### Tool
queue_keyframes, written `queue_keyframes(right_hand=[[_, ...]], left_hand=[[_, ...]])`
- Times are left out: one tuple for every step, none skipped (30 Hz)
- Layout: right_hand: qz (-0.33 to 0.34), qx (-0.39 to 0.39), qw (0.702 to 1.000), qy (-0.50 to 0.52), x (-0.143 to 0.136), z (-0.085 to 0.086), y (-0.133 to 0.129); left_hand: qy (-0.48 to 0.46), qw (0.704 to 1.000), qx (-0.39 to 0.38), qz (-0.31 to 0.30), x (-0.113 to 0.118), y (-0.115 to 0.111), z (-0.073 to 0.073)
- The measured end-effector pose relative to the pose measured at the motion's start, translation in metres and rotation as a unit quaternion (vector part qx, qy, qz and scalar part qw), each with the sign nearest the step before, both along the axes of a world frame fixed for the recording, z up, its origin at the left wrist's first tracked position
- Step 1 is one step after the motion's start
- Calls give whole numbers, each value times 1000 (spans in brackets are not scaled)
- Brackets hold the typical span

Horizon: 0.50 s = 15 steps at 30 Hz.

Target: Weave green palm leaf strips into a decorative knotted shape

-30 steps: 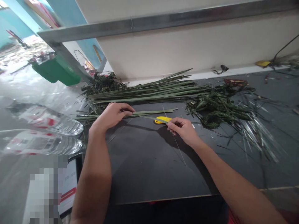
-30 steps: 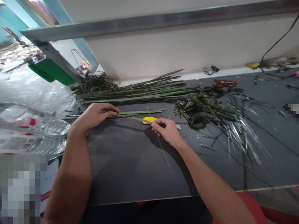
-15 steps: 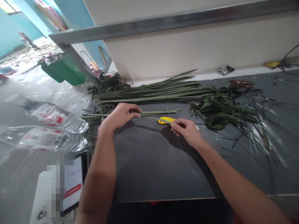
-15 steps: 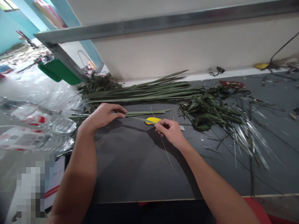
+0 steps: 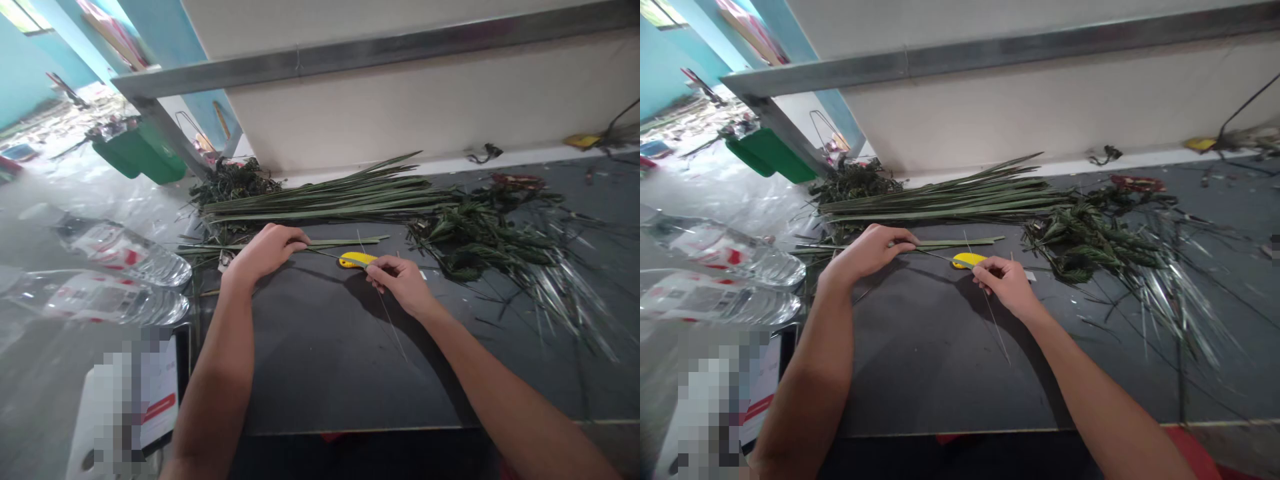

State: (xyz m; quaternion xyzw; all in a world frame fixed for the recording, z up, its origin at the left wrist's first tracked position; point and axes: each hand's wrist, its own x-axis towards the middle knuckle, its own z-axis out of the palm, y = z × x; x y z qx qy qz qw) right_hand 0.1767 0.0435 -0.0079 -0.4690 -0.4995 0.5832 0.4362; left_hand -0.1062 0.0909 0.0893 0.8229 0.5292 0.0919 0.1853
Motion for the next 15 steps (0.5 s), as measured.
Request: queue_keyframes(right_hand=[[1, 0, 1000, 1, 0, 0, 0], [2, 0, 1000, 2, 0, -1, 0], [4, 0, 1000, 4, 1, -1, 0], [4, 0, 1000, 5, 1, -1, 0], [5, 0, 1000, 7, 1, -1, 0], [6, 0, 1000, 9, 1, -1, 0], [6, 0, 1000, 10, 1, -1, 0], [6, -1, 1000, 12, 1, -1, 1], [6, -2, 1000, 13, 1, -1, 1], [5, -2, 1000, 15, 0, 0, 1], [4, -3, 1000, 16, 0, 0, 1], [2, -5, 1000, 18, 0, 0, 1], [0, -6, 1000, 20, 0, 1, 1], [-1, -8, 1000, 22, 0, 1, 2], [-2, -9, 1000, 24, 0, 1, 2]], left_hand=[[6, 1000, 3, -5, 1, 0, -1], [11, 1000, 6, -9, 2, 0, -1], [15, 1000, 8, -14, 2, 0, -2], [18, 1000, 9, -17, 3, 0, -2], [21, 1000, 9, -18, 3, 0, -2], [23, 1000, 10, -18, 4, -1, -2], [25, 999, 10, -18, 4, -1, -2], [27, 999, 9, -19, 5, -1, -1], [29, 999, 9, -21, 5, -2, -1], [29, 999, 9, -25, 6, -2, -1], [29, 999, 6, -31, 6, -2, -1], [28, 999, 3, -36, 6, -2, -2], [26, 999, -1, -41, 6, -2, -3], [24, 999, -4, -45, 5, -1, -4], [22, 999, -7, -46, 4, -1, -4]])
